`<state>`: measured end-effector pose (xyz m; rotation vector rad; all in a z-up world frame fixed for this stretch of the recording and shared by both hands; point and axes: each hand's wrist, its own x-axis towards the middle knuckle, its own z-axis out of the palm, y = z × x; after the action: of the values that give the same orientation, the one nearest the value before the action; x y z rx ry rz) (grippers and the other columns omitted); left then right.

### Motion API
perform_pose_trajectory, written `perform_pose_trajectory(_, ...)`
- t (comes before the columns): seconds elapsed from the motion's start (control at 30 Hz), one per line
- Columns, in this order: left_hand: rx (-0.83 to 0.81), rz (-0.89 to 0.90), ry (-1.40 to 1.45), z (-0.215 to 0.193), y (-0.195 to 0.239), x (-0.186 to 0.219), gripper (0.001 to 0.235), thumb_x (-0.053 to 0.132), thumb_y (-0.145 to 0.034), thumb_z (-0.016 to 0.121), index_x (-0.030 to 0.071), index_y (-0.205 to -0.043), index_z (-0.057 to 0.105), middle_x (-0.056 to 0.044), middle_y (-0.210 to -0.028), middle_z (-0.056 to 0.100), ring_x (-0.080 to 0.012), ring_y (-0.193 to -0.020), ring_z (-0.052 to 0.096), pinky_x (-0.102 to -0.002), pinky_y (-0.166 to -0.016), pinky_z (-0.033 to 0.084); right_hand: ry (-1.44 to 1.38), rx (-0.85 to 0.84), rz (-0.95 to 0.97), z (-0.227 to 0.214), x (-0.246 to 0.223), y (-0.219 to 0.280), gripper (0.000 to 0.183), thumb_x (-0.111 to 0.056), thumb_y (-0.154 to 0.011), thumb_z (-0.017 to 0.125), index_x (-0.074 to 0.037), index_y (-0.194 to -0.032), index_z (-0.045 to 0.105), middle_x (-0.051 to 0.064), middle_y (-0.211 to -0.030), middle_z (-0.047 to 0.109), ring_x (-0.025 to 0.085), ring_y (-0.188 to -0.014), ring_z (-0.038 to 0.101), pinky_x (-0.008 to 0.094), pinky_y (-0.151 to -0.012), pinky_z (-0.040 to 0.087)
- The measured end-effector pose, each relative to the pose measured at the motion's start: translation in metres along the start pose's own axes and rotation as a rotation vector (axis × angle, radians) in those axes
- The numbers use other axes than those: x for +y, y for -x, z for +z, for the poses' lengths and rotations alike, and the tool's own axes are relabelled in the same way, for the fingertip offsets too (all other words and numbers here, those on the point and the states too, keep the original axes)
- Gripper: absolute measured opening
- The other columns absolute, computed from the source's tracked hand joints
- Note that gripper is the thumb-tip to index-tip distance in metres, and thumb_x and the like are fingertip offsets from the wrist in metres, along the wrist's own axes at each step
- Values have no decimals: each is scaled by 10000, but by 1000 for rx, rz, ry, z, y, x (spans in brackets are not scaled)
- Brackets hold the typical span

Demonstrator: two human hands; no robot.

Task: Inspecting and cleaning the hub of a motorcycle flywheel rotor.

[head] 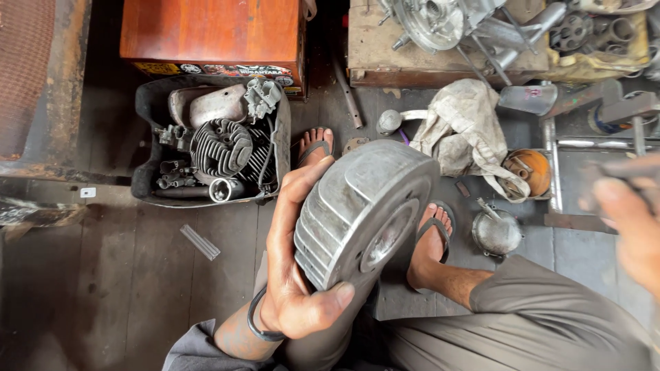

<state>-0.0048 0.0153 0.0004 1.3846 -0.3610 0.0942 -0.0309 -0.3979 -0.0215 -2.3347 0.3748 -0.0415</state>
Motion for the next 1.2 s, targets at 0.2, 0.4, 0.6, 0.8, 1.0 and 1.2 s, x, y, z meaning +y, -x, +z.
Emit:
perform_pose_trajectory(0.2, 20, 120, -112, 12, -3, -5, 904, 518, -727, 618, -43, -1410, 428, -180, -1371, 474, -324, -1380, 462, -461, -1255, 354, -369, -254, -99, 20, -54, -16, 129, -106, -1093, 491, -21, -1187, 467, 179, -864, 596, 239, -762, 564, 336, -688, 458)
perform_pose_trajectory(0.4, -2, 147, -74, 23, -6, -6, 845, 471, -774, 642, -7, -1422, 388, -139, -1352, 462, -256, -1305, 500, -397, -1170, 411, -847, -511, 20, 40, -77, -7, 79, -109, -1041, 521, -50, -995, 496, 122, -802, 489, 207, -681, 504, 243, -554, 318)
perform_pose_trajectory(0.6, -20, 167, -117, 29, -7, -12, 851, 447, -761, 655, -6, -1430, 387, -134, -1371, 465, -249, -1300, 496, -381, -1151, 410, -1142, -747, -37, 41, -107, 13, 117, -108, -1010, 569, -29, -983, 488, 83, -766, 390, 158, -680, 399, 273, -531, 286)
perform_pose_trajectory(0.8, -27, 191, -151, 34, -9, -17, 842, 404, -753, 663, -4, -1435, 387, -140, -1383, 469, -254, -1296, 500, -391, -1138, 416, -1154, -785, -10, 38, -107, 35, 172, -151, -989, 622, -20, -1028, 517, 104, -830, 452, 204, -683, 473, 281, -506, 286)
perform_pose_trajectory(1.0, -34, 175, -157, 39, -11, -19, 854, 325, -702, 665, -8, -1436, 382, -140, -1382, 462, -247, -1292, 489, -377, -1142, 402, -1172, -852, -65, 34, -115, 47, 171, -149, -1020, 577, -11, -1005, 476, 94, -700, 401, 158, -567, 335, 323, -531, 304)
perform_pose_trajectory(1.2, -39, 164, -172, 41, -13, -18, 861, 325, -689, 663, -8, -1434, 388, -134, -1363, 466, -241, -1268, 495, -373, -1120, 411, -1194, -844, -92, 32, -113, 50, 174, -143, -1022, 573, 21, -1017, 514, 92, -768, 439, 157, -576, 363, 336, -540, 339)
